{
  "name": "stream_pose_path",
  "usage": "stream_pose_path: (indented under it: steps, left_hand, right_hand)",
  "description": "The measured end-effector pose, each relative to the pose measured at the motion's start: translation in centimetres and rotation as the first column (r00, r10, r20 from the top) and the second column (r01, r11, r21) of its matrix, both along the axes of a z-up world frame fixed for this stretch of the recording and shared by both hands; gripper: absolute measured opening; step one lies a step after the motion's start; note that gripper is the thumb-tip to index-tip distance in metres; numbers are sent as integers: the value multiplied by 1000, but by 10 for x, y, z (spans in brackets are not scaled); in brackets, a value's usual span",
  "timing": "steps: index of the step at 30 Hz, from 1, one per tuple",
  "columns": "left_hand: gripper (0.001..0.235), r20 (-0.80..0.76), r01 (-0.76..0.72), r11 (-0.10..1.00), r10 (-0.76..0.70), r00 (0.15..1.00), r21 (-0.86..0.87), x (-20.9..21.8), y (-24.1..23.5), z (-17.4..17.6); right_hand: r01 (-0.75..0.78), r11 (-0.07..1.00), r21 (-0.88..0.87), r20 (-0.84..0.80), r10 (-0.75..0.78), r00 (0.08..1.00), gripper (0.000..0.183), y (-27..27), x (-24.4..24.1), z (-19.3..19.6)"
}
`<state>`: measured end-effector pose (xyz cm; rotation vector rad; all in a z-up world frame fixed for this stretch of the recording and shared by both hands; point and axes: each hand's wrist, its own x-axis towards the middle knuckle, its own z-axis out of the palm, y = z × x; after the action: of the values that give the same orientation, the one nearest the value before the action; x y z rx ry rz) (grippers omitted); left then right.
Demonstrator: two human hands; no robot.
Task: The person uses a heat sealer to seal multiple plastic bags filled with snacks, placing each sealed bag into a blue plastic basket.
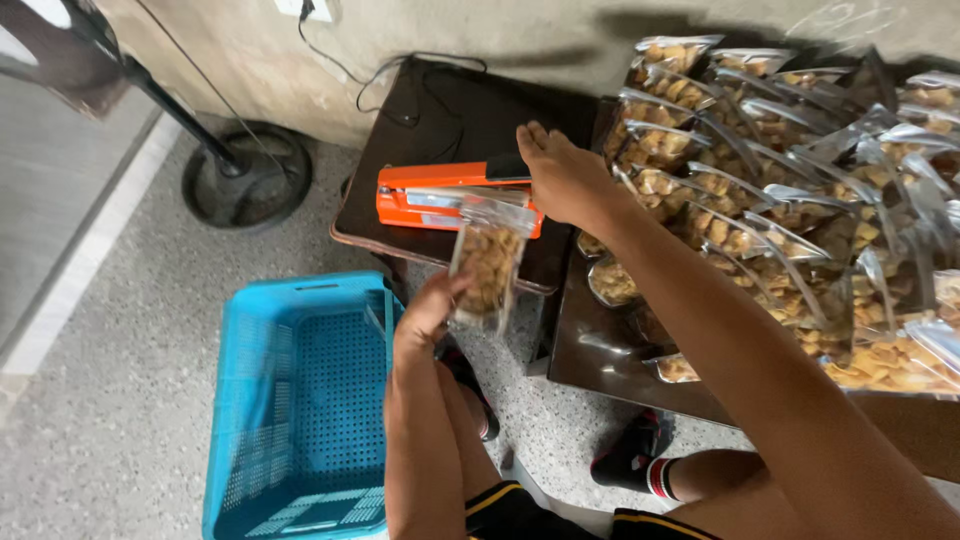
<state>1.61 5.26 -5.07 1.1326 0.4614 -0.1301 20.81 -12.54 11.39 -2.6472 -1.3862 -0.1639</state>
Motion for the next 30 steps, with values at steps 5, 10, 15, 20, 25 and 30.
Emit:
stream_pose_path:
  steps: [5,10,15,20,25,30]
  left_hand:
    - [42,76,-21,970,41,996,-241,20,21,-17]
    - [43,117,0,894,59,991,-448,30,24,-12]
    - [47,101,-31,893,85,991,-450,34,23,-12]
    - [45,45,-140,914,170,984,-382,34,25,-15]
    - [44,63,-103,892,145,987,-439,34,25,-9]
    - [44,54,-123,880,166,985,-459,32,25,-6]
  right_hand:
    - [80,971,-224,-34,-90,995,69,24,14,-24]
    - [145,918,-370,-69,-183,981,69,23,4,-26]
    - [142,909,-391,-54,-177,983,73,15,-2,-28]
    - [170,877,-449,-44,-212,976,72,14,-9,-29]
    - [173,871,-460,-78,-233,969,74,12,-14,-29]
    - [168,826,-537,-103,-263,959,80,16,-10,-32]
